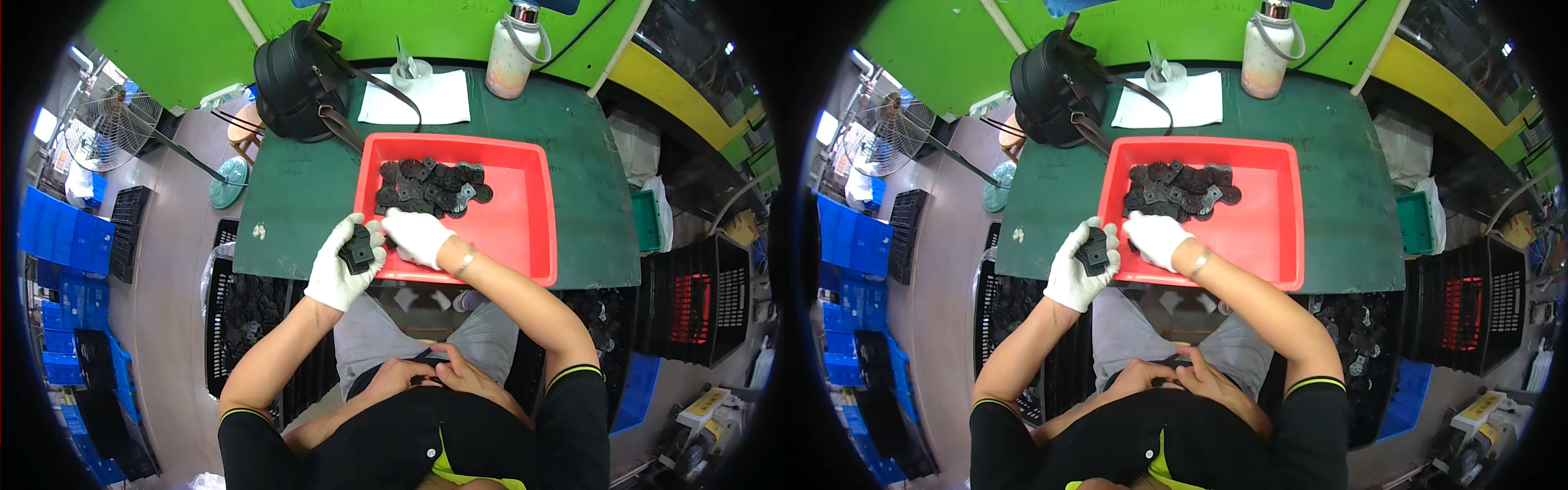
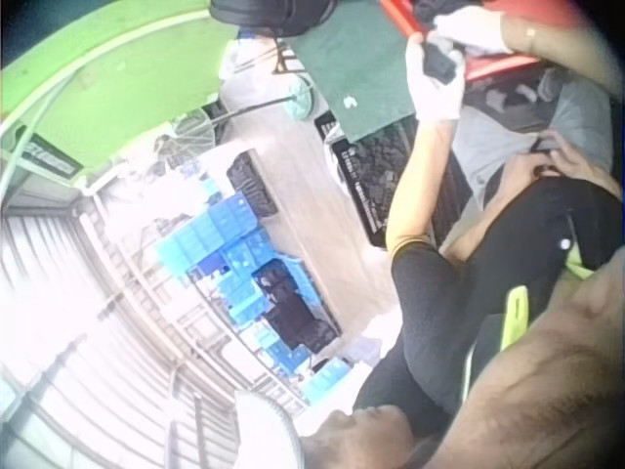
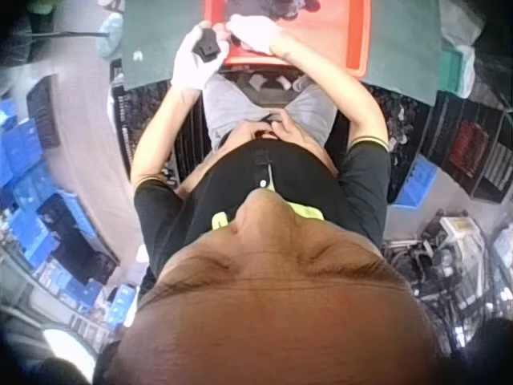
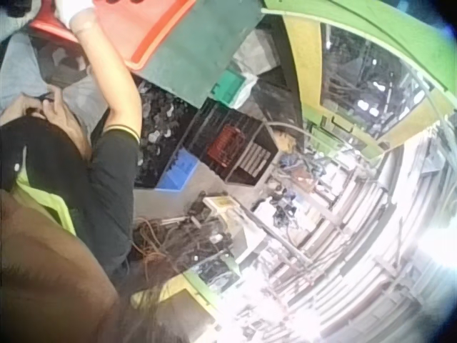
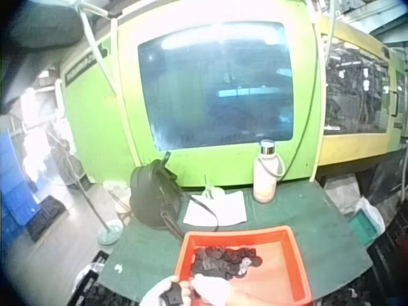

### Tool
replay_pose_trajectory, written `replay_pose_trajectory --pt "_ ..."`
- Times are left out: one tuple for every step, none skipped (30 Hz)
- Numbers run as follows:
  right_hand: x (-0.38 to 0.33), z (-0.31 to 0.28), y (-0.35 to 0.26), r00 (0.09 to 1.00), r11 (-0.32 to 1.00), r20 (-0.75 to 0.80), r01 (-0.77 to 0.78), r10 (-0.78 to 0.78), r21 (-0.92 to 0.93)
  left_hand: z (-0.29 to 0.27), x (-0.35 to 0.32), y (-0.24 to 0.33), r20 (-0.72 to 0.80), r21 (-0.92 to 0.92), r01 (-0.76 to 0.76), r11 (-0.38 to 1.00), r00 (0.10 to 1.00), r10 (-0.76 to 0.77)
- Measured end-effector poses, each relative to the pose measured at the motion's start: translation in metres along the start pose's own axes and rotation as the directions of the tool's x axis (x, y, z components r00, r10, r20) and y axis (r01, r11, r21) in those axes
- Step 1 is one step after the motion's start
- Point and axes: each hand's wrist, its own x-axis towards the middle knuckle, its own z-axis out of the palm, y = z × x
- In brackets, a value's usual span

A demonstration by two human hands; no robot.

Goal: The person sorts black plastic components by hand, transferring them from a red tray into a black crate.

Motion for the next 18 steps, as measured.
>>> replay_pose_trajectory --pt "-0.01 -0.005 0.002 0.995 0.988 -0.052 -0.081 0.088 0.13 -0.001 0.0 0.0 0.011 -0.012 -0.002 1.0 1.0 0.003" --pt "-0.017 -0.01 0.002 0.971 0.939 -0.136 -0.145 0.195 0.31 -0.001 0.0 0.001 0.012 -0.015 -0.009 1.0 1.0 0.009" --pt "-0.026 -0.027 -0.002 0.934 0.786 -0.022 -0.287 0.357 0.548 0.001 0.004 0.001 0.018 -0.035 -0.001 0.999 1.0 0.001" --pt "-0.037 -0.031 -0.002 0.912 0.715 -0.069 -0.268 0.404 0.646 0.003 0.002 -0.001 0.015 -0.056 0.008 0.998 1.0 -0.007" --pt "-0.046 -0.032 -0.003 0.884 0.636 -0.109 -0.237 0.455 0.734 0.004 0.0 -0.003 0.015 -0.064 0.011 0.998 1.0 -0.01" --pt "-0.054 -0.036 -0.007 0.848 0.537 -0.142 -0.186 0.511 0.823 0.01 0.001 -0.006 -0.008 -0.052 0.008 0.999 1.0 -0.009" --pt "-0.059 -0.036 -0.011 0.81 0.43 -0.165 -0.116 0.562 0.895 0.013 0.003 -0.007 -0.037 -0.04 -0.001 0.999 0.999 -0.001" --pt "-0.064 -0.031 -0.012 0.79 0.355 -0.213 -0.007 0.575 0.935 0.011 0.006 -0.011 -0.021 -0.064 0.011 0.998 1.0 -0.013" --pt "-0.067 -0.033 -0.017 0.778 0.282 -0.218 0.055 0.589 0.958 0.012 0.009 -0.013 -0.017 -0.067 0.013 0.998 1.0 -0.014" --pt "-0.069 -0.034 -0.02 0.761 0.274 -0.239 0.085 0.603 0.958 0.015 0.012 -0.018 -0.019 -0.065 0.02 0.998 1.0 -0.021" --pt "-0.07 -0.035 -0.022 0.743 0.265 -0.26 0.115 0.617 0.958 0.018 0.014 -0.022 -0.022 -0.062 0.025 0.998 0.999 -0.027" --pt "-0.072 -0.036 -0.026 0.744 0.262 -0.259 0.116 0.616 0.958 0.021 0.015 -0.025 -0.023 -0.076 0.034 0.997 0.999 -0.036" --pt "-0.073 -0.037 -0.028 0.725 0.286 -0.278 0.116 0.63 0.951 0.025 0.016 -0.028 -0.036 -0.072 0.029 0.997 0.999 -0.032" --pt "-0.072 -0.038 -0.03 0.706 0.31 -0.298 0.117 0.643 0.944 0.026 0.019 -0.029 -0.016 -0.09 0.032 0.995 0.999 -0.034" --pt "-0.073 -0.038 -0.032 0.708 0.306 -0.296 0.118 0.641 0.945 0.025 0.021 -0.032 0.003 -0.111 0.037 0.993 0.999 -0.037" --pt "-0.073 -0.038 -0.034 0.697 0.331 -0.32 0.124 0.642 0.935 0.025 0.023 -0.034 0.0 -0.11 0.033 0.993 0.999 -0.033" --pt "-0.072 -0.038 -0.036 0.687 0.356 -0.344 0.132 0.64 0.925 0.024 0.024 -0.035 -0.008 -0.112 0.026 0.993 1.0 -0.027" --pt "-0.071 -0.038 -0.038 0.691 0.353 -0.345 0.137 0.635 0.925 0.024 0.024 -0.036 -0.015 -0.114 0.014 0.993 1.0 -0.016"
